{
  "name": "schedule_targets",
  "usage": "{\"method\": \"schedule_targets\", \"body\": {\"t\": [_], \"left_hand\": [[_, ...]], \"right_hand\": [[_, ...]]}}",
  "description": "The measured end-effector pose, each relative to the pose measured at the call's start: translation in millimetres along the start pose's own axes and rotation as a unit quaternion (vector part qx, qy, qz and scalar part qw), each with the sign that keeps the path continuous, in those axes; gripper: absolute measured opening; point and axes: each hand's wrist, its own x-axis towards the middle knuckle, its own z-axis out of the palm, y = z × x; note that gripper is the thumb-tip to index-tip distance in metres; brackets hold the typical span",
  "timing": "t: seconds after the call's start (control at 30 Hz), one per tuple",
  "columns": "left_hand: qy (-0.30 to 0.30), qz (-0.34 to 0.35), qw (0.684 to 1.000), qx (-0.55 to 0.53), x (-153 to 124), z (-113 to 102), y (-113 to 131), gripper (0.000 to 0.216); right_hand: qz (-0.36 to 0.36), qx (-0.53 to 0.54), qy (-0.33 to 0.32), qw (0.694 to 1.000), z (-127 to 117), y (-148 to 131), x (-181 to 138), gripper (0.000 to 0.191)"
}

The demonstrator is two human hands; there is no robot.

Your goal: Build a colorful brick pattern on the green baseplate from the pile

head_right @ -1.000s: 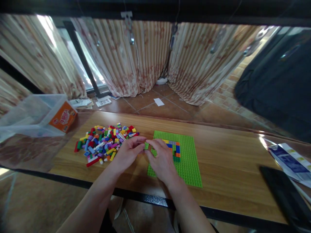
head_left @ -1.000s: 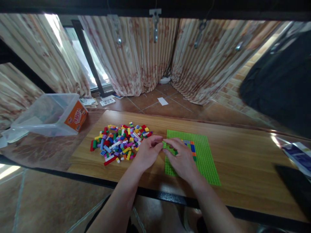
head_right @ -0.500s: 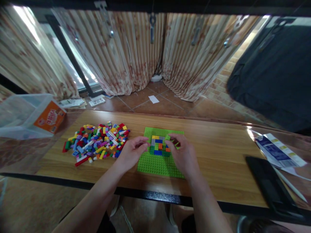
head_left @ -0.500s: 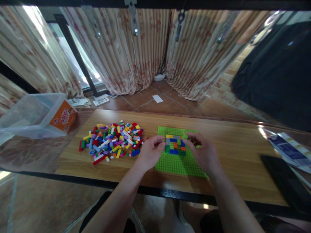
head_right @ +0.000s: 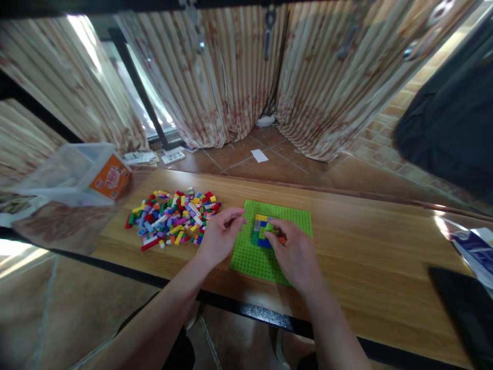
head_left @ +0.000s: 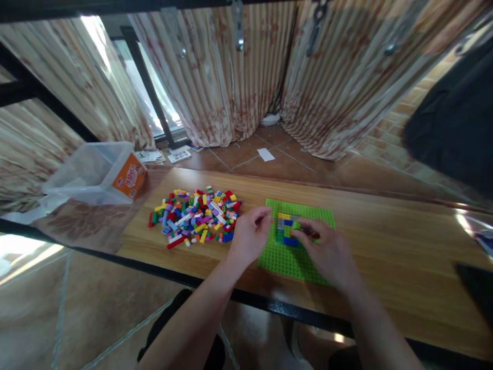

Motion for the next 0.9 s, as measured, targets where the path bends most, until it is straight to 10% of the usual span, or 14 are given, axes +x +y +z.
{"method": "schedule_targets", "body": {"t": [0.47,0.9], "left_hand": [[0.254,-0.046,0.965,-0.050,31,-108,-7,0.019],[0.220,-0.065,0.971,0.076,23,-153,-14,0.015]], "right_hand": [[-0.127,-0.066,-0.124,0.982,78,-51,1,0.023],[-0.075,0.028,-0.104,0.991,97,-58,10,0.029]]}}
